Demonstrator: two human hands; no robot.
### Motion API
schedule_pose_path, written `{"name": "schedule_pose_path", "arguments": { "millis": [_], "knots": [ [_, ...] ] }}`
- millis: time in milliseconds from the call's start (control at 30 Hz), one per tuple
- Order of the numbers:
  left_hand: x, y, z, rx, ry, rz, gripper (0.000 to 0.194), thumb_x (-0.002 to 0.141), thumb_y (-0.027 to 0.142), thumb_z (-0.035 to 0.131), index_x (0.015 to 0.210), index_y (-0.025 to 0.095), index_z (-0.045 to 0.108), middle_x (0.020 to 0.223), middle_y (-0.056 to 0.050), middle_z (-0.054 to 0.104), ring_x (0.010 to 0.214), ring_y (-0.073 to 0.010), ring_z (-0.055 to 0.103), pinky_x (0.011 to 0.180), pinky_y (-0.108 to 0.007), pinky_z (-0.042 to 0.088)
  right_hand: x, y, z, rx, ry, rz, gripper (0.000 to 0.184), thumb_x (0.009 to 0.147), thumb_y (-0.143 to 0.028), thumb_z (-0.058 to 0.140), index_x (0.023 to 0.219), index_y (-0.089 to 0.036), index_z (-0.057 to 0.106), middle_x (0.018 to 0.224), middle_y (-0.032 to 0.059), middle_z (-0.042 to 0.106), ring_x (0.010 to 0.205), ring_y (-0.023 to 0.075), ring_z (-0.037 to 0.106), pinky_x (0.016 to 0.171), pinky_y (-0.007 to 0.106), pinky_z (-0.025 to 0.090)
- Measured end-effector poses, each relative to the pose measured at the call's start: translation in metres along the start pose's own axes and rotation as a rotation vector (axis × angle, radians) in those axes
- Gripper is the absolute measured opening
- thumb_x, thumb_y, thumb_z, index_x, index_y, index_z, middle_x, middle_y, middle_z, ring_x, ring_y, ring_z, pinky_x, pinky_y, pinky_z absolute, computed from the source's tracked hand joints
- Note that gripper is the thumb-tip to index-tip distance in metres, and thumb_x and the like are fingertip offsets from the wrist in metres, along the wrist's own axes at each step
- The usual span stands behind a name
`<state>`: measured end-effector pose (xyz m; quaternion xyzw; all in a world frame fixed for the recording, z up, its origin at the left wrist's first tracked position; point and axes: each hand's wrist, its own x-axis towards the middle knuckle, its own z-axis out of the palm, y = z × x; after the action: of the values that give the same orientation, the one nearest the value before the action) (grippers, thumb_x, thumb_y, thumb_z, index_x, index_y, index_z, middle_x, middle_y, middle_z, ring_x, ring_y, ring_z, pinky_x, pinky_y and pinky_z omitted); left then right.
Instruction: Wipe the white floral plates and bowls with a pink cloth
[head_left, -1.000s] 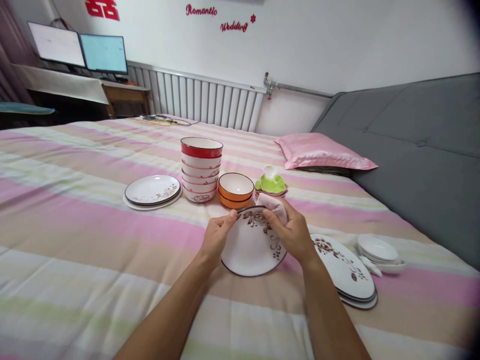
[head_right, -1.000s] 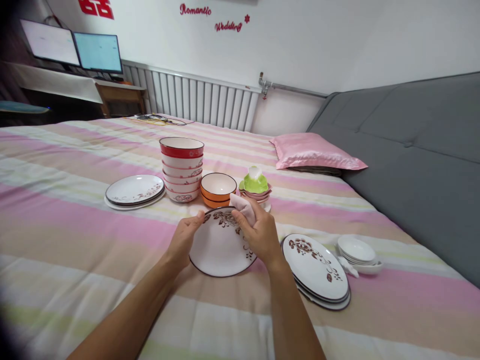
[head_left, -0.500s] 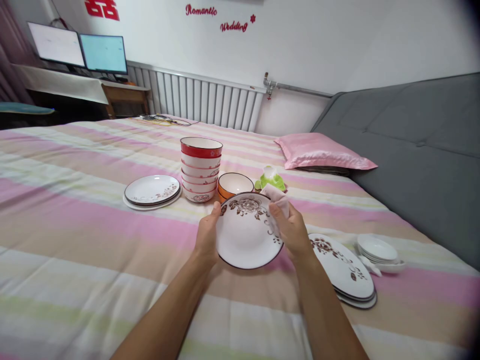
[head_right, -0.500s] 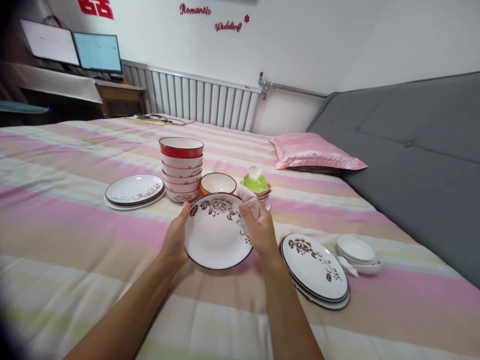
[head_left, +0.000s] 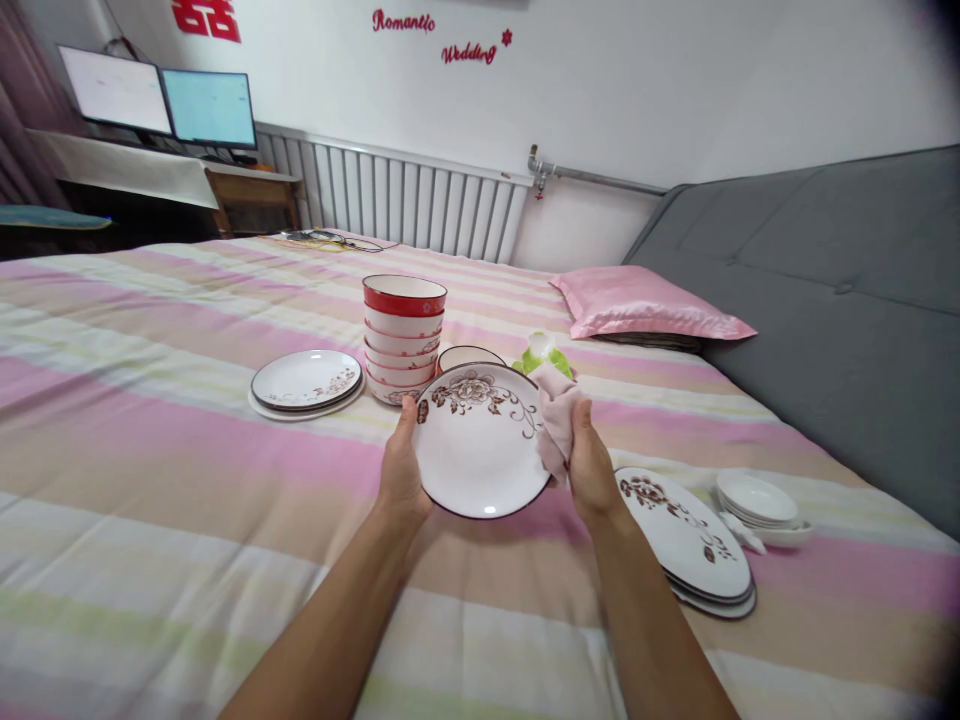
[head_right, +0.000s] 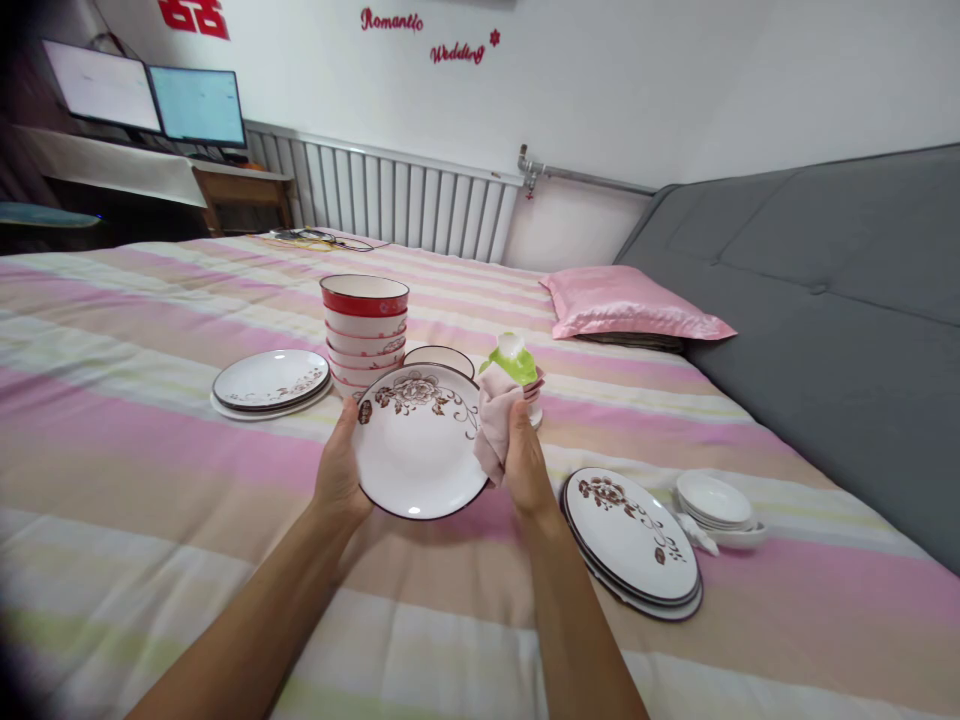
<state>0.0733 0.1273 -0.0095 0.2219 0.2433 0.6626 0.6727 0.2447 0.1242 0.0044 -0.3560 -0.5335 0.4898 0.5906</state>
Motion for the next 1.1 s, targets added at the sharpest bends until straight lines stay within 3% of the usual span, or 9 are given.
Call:
{"name": "schedule_pose_path", "arguments": {
  "millis": [100,167,367,533,733,900,1100],
  "knots": [
    [0.001,-0.001,-0.001,0.018,-0.01,0.002,0.049,0.082,0.052,0.054,0.117,0.019,0.062,0.109,-0.01,0.07,0.109,-0.0294,0.061,0.096,-0.043,0.047,-0.003,-0.003,0.004,-0.052,0.109,-0.068,0.057,0.086,-0.065,0.036,0.129,-0.029,0.043,0.052,-0.009,0.039,0.031,0.0044,0.024,0.028,0.017,0.019],
    [0.001,-0.001,-0.001,0.028,-0.014,-0.005,0.05,0.081,0.053,0.053,0.117,0.019,0.062,0.109,-0.01,0.07,0.109,-0.0297,0.06,0.095,-0.044,0.047,-0.005,-0.008,0.009,-0.044,0.13,-0.091,0.061,0.086,-0.061,0.041,0.139,-0.035,0.027,0.056,-0.0096,0.041,0.029,0.0038,0.024,0.026,0.016,0.017],
    [0.0,-0.002,-0.001,0.034,-0.001,-0.017,0.051,0.081,0.054,0.054,0.116,0.019,0.063,0.108,-0.011,0.07,0.109,-0.0303,0.061,0.094,-0.044,0.048,-0.006,-0.011,0.01,-0.035,0.056,0.004,0.045,0.083,-0.057,0.05,0.118,-0.029,0.046,0.051,-0.0115,0.033,0.028,0.0028,0.022,0.026,0.016,0.016],
    [0.0,-0.001,-0.001,0.031,-0.003,0.007,0.049,0.081,0.053,0.054,0.117,0.019,0.062,0.11,-0.01,0.069,0.108,-0.0298,0.061,0.094,-0.044,0.048,-0.003,-0.006,0.003,-0.031,0.172,0.029,0.043,0.071,-0.041,0.069,0.105,-0.026,0.048,0.072,-0.0064,0.052,0.051,0.0062,0.049,0.043,0.016,0.041],
    [0.001,0.001,-0.001,0.021,0.032,0.027,0.052,0.08,0.054,0.055,0.119,0.02,0.061,0.112,-0.011,0.069,0.104,-0.0302,0.063,0.092,-0.044,0.05,0.001,-0.005,-0.006,0.159,0.212,0.089,0.046,0.064,-0.019,0.056,0.109,-0.027,0.049,0.086,-0.0027,0.063,0.047,0.0066,0.047,0.041,0.017,0.037],
    [0.001,0.002,-0.003,0.033,0.047,0.035,0.052,0.08,0.054,0.056,0.119,0.02,0.061,0.112,-0.01,0.069,0.101,-0.0296,0.065,0.09,-0.043,0.052,0.002,-0.006,-0.014,0.116,0.103,0.036,0.053,0.065,-0.027,0.048,0.118,-0.026,0.052,0.107,0.0034,0.065,0.052,0.0104,0.053,0.045,0.023,0.042],
    [0.0,0.001,-0.003,0.076,0.079,0.039,0.052,0.079,0.053,0.057,0.119,0.021,0.061,0.11,-0.01,0.07,0.099,-0.0291,0.066,0.088,-0.042,0.053,0.002,-0.013,-0.02,0.046,0.052,0.003,0.057,0.07,-0.038,0.038,0.122,-0.025,0.055,0.102,0.0057,0.069,0.071,0.022,0.065,0.06,0.037,0.051]
  ]
}}
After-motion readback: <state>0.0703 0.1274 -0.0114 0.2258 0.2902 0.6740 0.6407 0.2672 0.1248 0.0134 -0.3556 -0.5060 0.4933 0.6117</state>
